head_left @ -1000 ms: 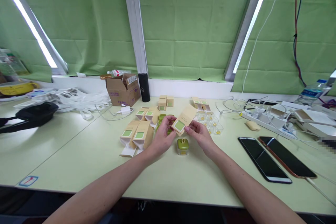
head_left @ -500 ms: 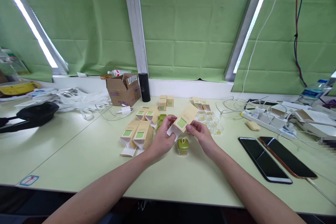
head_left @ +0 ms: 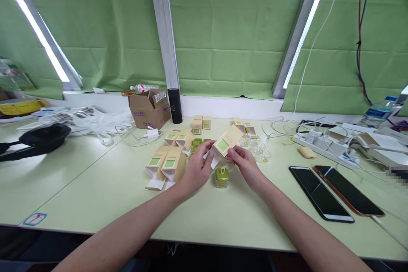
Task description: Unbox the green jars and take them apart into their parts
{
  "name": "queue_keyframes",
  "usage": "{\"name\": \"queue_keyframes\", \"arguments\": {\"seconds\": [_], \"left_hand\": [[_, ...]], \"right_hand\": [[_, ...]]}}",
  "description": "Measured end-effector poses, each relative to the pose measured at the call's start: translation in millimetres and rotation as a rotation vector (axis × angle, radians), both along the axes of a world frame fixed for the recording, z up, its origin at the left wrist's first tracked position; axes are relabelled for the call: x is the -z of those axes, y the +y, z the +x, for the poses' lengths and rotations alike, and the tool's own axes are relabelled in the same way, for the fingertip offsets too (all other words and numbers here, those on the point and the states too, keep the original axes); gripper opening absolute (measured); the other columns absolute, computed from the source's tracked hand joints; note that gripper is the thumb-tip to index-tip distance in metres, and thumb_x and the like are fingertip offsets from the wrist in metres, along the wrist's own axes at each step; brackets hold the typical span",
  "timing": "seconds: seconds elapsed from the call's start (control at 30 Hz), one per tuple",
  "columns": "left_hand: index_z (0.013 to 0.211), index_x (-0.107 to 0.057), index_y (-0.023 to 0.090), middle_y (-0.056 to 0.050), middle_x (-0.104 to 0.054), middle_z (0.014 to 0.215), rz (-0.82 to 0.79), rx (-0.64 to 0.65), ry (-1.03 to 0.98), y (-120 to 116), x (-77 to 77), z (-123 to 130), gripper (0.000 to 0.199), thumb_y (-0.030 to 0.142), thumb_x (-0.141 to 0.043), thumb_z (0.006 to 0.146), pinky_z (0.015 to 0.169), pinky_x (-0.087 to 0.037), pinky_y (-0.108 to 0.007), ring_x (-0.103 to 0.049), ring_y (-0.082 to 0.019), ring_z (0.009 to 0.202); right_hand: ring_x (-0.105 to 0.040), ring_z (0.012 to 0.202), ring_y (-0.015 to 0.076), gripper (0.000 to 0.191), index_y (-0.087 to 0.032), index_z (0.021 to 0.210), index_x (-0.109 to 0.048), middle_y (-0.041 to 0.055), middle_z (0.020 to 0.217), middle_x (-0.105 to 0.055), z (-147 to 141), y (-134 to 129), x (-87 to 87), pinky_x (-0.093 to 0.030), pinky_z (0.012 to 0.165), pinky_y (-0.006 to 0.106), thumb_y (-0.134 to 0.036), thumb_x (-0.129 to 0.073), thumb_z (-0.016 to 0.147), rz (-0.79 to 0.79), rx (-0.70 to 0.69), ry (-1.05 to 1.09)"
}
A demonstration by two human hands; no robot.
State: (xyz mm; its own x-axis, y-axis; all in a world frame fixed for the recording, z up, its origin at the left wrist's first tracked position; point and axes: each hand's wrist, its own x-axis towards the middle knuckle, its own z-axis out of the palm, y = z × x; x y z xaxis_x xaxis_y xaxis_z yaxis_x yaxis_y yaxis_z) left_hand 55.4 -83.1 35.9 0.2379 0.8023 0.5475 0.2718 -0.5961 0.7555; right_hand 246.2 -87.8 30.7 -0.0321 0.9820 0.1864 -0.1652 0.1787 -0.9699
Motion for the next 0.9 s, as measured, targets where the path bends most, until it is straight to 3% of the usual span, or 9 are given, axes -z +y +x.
{"name": "queue_keyframes", "arguments": {"seconds": [0.1, 0.27, 0.5, 0.63, 0.73, 0.9], "left_hand": [[0.129, -0.059, 0.022, -0.012, -0.068, 0.127, 0.077, -0.061, 0.032, -1.6, -0.9, -0.9, 0.030, 0.031, -0.041, 0.106, 0.106, -0.050, -0.045, -0.064, -0.026, 0.120], [0.119, -0.061, 0.022, -0.011, -0.067, 0.119, 0.056, -0.106, -0.029, 1.6, 1.8, -1.7, 0.021, 0.030, -0.056, 0.100, 0.102, -0.052, -0.044, -0.065, -0.025, 0.112], [0.126, -0.059, 0.024, -0.010, -0.066, 0.127, -0.035, 0.017, -0.116, 0.8, 3.9, 0.6, 0.045, 0.029, -0.078, 0.086, 0.107, -0.049, -0.045, -0.062, -0.027, 0.120], [0.135, -0.053, 0.024, -0.013, -0.063, 0.136, -0.128, 0.132, -0.180, -1.5, 2.0, 0.7, 0.046, 0.040, -0.068, 0.095, 0.102, -0.052, -0.041, -0.060, -0.028, 0.127], [0.134, -0.052, 0.023, -0.013, -0.064, 0.136, -0.218, 0.238, -0.282, -1.9, -1.9, -0.4, 0.047, 0.049, -0.063, 0.097, 0.093, -0.055, -0.037, -0.063, -0.027, 0.121], [0.134, -0.052, 0.020, -0.014, -0.067, 0.131, -0.277, 0.295, -0.364, -3.1, -7.7, -1.6, 0.053, 0.056, -0.061, 0.097, 0.094, -0.054, -0.037, -0.065, -0.027, 0.118]], "right_hand": [[-0.059, 0.075, 0.0178, 0.051, -0.020, 0.086, -0.072, 0.0046, 0.082, -0.072, 0.1, 0.6, 1.9, -0.042, 0.067, 0.029, -0.068, -0.084, 0.071, 0.006, -0.010, -0.001], [-0.064, 0.080, 0.0200, 0.053, -0.022, 0.102, -0.074, 0.0055, 0.092, -0.075, -2.9, -0.5, 1.4, -0.048, 0.072, 0.031, -0.066, -0.083, 0.073, 0.033, -0.061, -0.032], [-0.063, 0.080, 0.0230, 0.060, -0.021, 0.086, -0.071, 0.0026, 0.070, -0.067, -4.3, -0.9, -3.2, -0.050, 0.071, 0.033, -0.077, -0.080, 0.066, -0.004, -0.011, -0.025], [-0.063, 0.078, 0.0235, 0.059, -0.022, 0.077, -0.070, 0.0014, 0.062, -0.062, -3.3, -1.8, -3.9, -0.050, 0.071, 0.033, -0.077, -0.083, 0.063, -0.034, 0.001, 0.025], [-0.064, 0.077, 0.0227, 0.056, -0.021, 0.076, -0.070, 0.0011, 0.062, -0.063, -3.0, -2.8, -5.1, -0.051, 0.070, 0.033, -0.073, -0.084, 0.065, -0.025, 0.003, 0.046], [-0.067, 0.078, 0.0226, 0.054, -0.019, 0.082, -0.073, 0.0052, 0.076, -0.074, 0.6, -0.3, -2.0, -0.052, 0.069, 0.032, -0.069, -0.085, 0.068, -0.020, 0.076, 0.087]]}}
